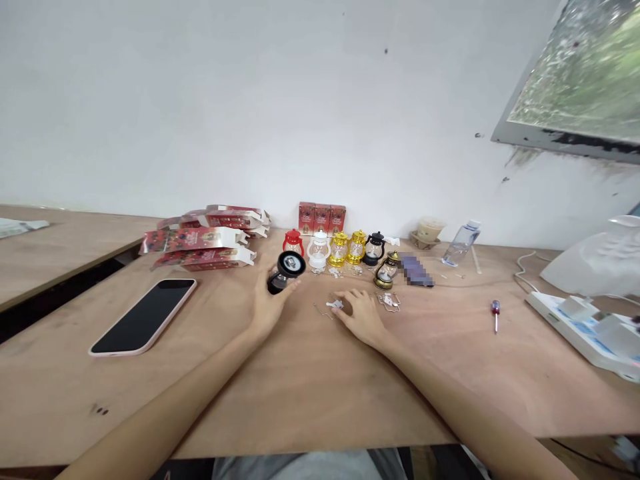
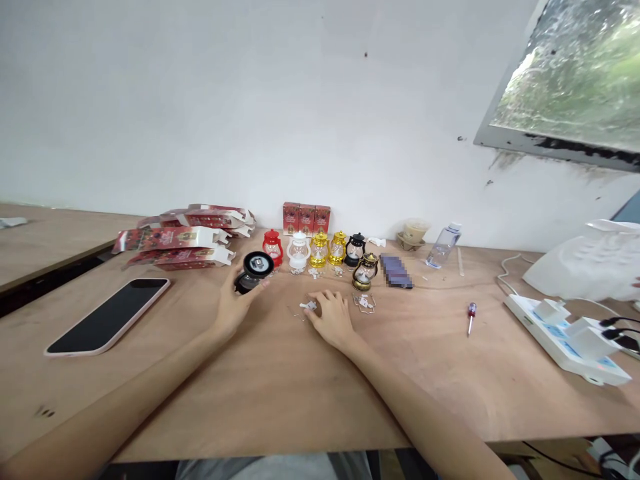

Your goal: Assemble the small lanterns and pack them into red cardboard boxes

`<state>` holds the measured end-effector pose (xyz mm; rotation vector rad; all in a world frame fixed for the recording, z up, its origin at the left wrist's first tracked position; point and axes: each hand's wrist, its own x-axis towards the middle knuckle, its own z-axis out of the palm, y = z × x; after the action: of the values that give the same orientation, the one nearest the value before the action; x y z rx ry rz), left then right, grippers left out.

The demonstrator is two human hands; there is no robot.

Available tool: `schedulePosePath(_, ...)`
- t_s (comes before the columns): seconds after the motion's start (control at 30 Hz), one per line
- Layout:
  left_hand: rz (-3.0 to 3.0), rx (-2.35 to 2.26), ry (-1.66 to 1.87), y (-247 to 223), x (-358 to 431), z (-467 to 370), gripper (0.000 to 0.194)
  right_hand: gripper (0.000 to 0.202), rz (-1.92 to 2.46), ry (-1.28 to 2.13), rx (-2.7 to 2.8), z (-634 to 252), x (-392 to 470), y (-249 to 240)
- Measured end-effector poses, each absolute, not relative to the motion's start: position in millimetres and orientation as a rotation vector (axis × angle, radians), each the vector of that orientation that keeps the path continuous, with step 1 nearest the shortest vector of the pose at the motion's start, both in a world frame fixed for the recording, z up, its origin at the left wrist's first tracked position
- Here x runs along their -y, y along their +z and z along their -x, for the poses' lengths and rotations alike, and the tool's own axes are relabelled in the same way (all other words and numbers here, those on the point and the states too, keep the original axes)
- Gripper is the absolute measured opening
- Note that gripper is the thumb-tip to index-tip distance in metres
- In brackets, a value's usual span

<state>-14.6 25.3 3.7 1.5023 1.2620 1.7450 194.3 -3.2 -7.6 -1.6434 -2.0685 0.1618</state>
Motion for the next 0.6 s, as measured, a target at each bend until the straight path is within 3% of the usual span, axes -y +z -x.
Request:
schedulePosePath(0.17, -1.808, -1.198, 1.605, 1, -21, 14, 0.051, 0.017, 1.498, 0.17, 2.034, -198, -1, -14)
schedulePosePath(0.37, -2.048, -1.123, 1.362, 0, -11, 8, 0.047, 0.021, 1.126, 0.199, 1.812, -195, 2, -13)
schedulePosePath(0.6, -2.139, -1.13, 1.303, 6, -4, 5, 0.044, 0.012, 0.897, 0.241, 1.638, -185, 19, -3)
